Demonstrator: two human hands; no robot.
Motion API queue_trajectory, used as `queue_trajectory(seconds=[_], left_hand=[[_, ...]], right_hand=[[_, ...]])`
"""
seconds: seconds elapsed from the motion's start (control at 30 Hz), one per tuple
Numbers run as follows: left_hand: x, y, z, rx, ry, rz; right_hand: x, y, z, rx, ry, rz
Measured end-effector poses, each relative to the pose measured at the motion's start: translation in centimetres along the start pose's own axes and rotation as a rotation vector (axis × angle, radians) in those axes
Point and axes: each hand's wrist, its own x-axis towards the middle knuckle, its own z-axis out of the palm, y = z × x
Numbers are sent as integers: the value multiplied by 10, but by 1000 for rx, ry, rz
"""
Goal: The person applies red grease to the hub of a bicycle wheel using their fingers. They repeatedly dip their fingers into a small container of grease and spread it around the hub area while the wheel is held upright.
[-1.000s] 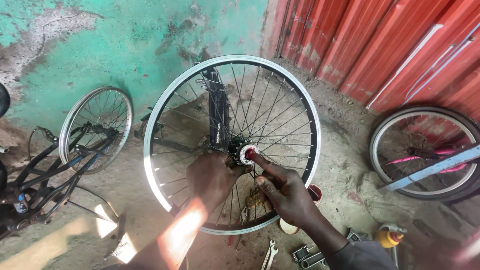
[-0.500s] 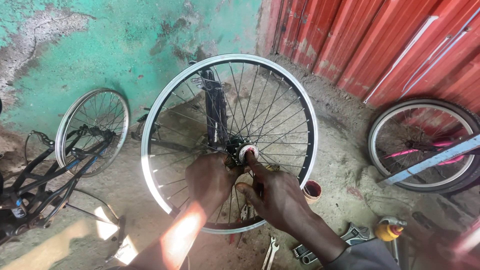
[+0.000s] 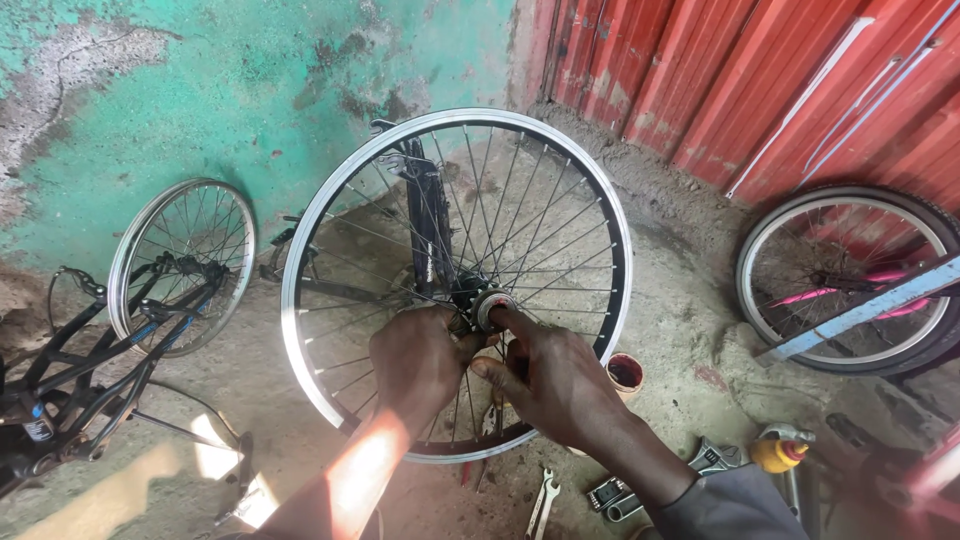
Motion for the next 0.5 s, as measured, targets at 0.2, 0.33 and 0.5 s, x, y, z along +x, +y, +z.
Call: queue_trajectory(seconds=[0.2, 0.33, 0.5], left_hand=[[5, -8, 3, -119, -140, -86], [4, 2, -25, -167, -160, -90], [2, 10, -51, -274, -172, -72]], right_hand=[[0, 7, -3, 206, 33, -70], [-1, 9, -7, 286, 49, -11], [-5, 14, -7, 289, 194, -60]])
